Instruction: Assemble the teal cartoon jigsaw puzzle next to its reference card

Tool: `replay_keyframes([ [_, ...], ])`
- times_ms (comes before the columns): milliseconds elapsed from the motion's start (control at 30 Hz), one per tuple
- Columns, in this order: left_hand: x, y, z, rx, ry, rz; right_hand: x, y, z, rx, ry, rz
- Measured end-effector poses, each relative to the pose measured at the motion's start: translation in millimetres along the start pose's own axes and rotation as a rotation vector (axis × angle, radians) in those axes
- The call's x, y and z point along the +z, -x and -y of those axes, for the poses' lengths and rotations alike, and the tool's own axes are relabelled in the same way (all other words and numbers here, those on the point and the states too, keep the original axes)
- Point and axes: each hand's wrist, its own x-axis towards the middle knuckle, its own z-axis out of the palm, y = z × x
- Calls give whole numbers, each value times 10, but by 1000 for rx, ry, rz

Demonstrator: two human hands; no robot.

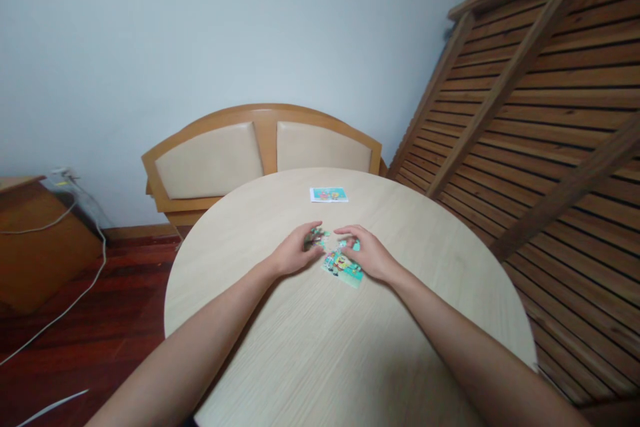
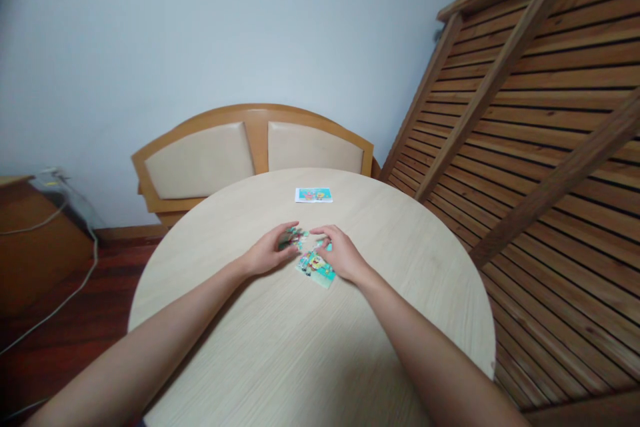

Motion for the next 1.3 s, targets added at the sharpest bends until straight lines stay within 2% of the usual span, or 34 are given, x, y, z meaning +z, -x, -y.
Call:
replay_keyframes([
  [100,36,30,-12,41,-184,80,-1,-20,-19,24,-113,-32],
  [200,54,14,-74,75,-230,97,-4,-16,-35,8,-157,-30],
  [300,52,-5,-152,120,-231,105,-18,28,-42,-76,-29,24],
  [433,41,-1,-213,162,-219,109,-42,108,-51,-67,243,236],
  [500,40,-1,-217,161,-209,92,-55,126,-59,-88,299,284],
  [667,45,-17,-176,113,-169,4,-97,112,-21,-233,339,249],
  [800,38,-5,-161,58,-245,-22,-115,113,127,-256,438,264],
  [900,35,21,-181,31,-350,34,-120,107,219,-247,514,275],
  [1033,38,33,-235,9,-401,125,-129,66,213,-207,576,268],
  [1300,63,0,-224,46,-397,125,-157,59,117,-238,514,237],
])
